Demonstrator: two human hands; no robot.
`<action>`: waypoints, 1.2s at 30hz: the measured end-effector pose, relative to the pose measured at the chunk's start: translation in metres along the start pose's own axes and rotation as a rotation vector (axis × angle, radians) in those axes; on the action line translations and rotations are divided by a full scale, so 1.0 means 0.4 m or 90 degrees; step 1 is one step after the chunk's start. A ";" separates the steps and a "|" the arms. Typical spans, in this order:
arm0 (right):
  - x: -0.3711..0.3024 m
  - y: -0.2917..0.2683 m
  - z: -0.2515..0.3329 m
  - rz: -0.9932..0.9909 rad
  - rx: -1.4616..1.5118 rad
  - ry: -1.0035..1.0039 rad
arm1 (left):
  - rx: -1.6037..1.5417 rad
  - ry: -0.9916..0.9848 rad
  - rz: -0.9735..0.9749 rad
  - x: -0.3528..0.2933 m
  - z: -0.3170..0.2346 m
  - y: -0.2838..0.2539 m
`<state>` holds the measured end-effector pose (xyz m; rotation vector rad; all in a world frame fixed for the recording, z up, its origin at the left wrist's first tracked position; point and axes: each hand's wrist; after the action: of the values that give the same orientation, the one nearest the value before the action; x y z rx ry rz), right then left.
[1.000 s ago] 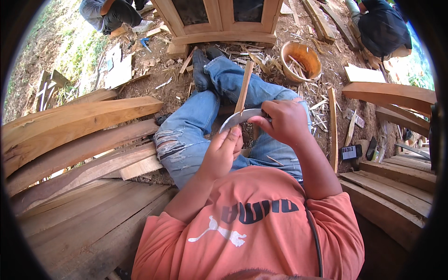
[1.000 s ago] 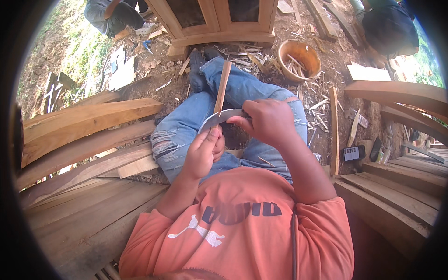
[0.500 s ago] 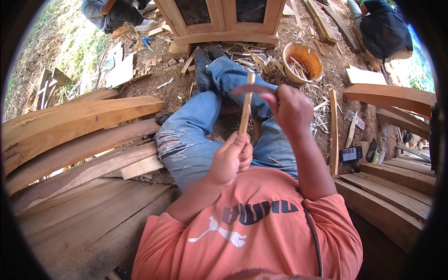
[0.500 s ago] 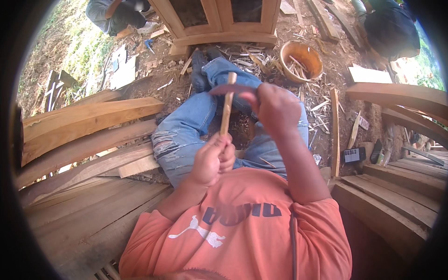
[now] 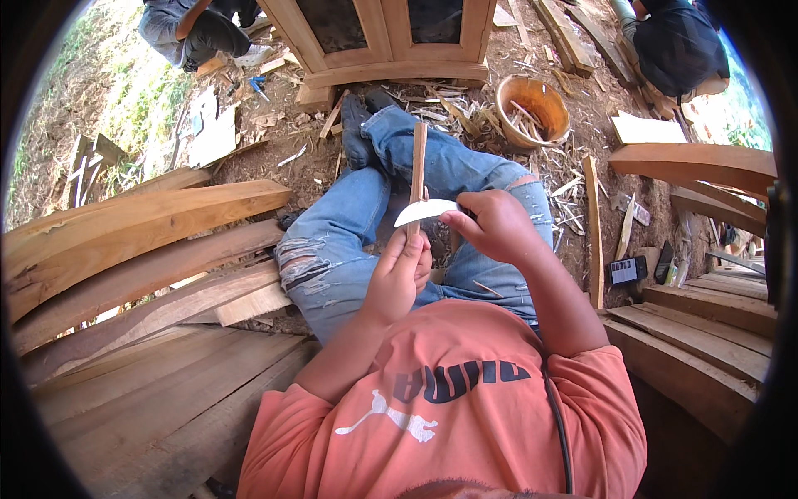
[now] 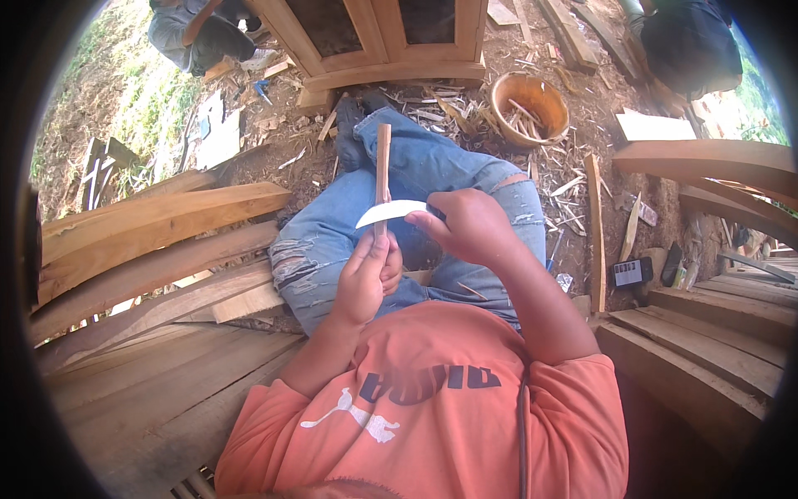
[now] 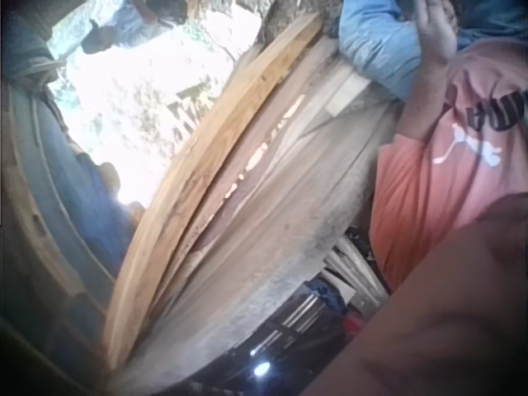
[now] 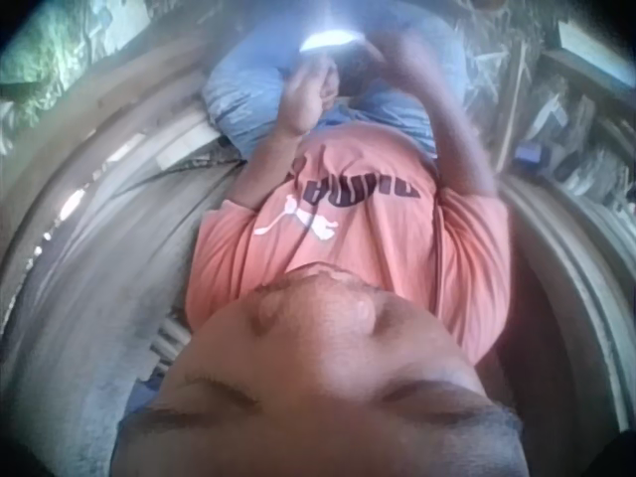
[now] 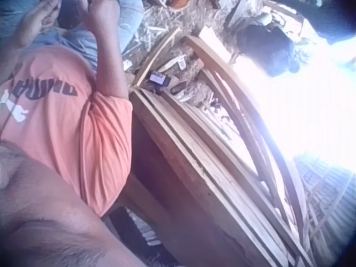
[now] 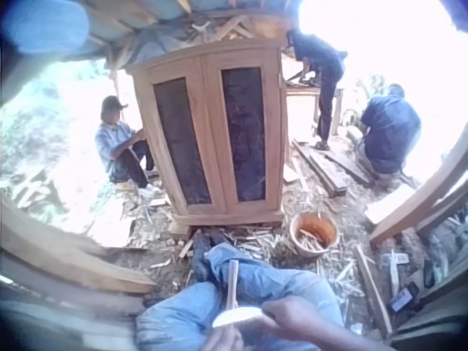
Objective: The person sits on the ground and uses a hammer to tap a small wooden stick, then switches to a curved blade to shave and shape the stick. The person continues to refine the stick's edges and surface while seated.
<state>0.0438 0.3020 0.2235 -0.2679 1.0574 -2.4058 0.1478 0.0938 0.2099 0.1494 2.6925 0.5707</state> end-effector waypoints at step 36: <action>0.177 0.300 -0.291 -0.021 0.387 0.314 | 0.442 0.106 -0.195 0.227 0.267 -0.207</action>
<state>-0.0164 0.2706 0.0552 0.5413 0.4451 -2.7524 0.1037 0.0742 0.0543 -0.1336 2.8763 -0.4719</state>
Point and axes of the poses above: each hand's wrist, its own x-axis towards the middle knuckle, its own y-axis out of the palm, z = x × y, and after that the axes turned 1 degree about -y, right-handed
